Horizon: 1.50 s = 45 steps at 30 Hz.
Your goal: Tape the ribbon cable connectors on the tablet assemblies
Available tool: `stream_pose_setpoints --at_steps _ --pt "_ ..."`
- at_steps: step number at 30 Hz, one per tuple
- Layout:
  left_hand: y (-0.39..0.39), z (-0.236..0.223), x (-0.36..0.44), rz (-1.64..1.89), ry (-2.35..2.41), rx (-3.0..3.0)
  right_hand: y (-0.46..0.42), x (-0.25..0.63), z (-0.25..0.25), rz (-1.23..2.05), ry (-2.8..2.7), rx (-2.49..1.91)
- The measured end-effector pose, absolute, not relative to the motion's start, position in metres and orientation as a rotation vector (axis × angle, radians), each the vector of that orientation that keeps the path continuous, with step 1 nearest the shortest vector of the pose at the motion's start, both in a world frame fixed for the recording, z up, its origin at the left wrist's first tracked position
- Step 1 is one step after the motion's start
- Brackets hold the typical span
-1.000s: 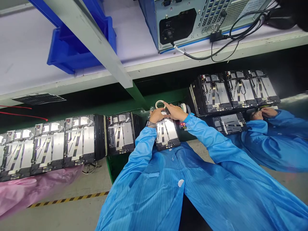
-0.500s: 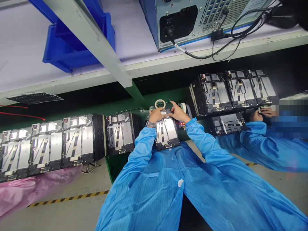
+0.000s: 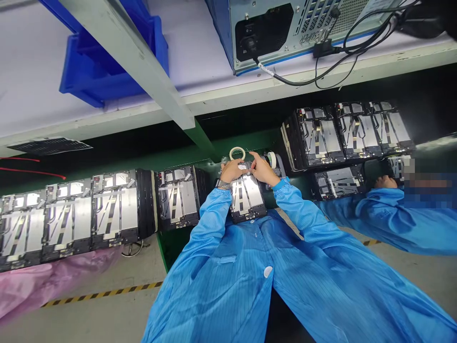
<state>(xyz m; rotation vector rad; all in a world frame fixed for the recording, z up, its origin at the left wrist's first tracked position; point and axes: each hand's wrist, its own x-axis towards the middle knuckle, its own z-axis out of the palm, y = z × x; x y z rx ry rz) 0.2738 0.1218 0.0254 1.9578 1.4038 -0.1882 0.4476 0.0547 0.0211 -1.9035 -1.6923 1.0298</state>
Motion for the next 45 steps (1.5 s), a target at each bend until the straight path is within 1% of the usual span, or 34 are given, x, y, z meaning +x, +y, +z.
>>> stream_pose_setpoints --at_steps 8,15,23,29,38,42,45 --pt "0.121 0.029 0.274 -0.182 1.407 1.947 0.049 0.445 0.029 1.005 -1.705 -1.895" --pt "0.121 0.028 0.274 -0.194 1.412 1.954 0.046 0.446 0.029 1.007 -1.612 -1.872" --pt "0.12 0.03 0.274 -0.185 1.407 1.951 0.049 0.451 0.014 1.077 -1.525 -1.857" --pt "0.12 0.029 0.274 -0.186 1.407 1.953 0.051 0.45 0.006 1.056 -1.54 -1.902" --pt "0.121 0.025 0.273 -0.183 1.397 1.967 0.047 0.445 0.013 0.989 -1.648 -1.942" --pt "0.122 0.025 0.273 -0.198 1.402 1.954 0.047 0.447 0.006 0.939 -1.635 -1.942" --pt "0.121 0.026 0.273 -0.188 1.402 1.954 0.051 0.455 -0.007 1.027 -1.493 -1.917"
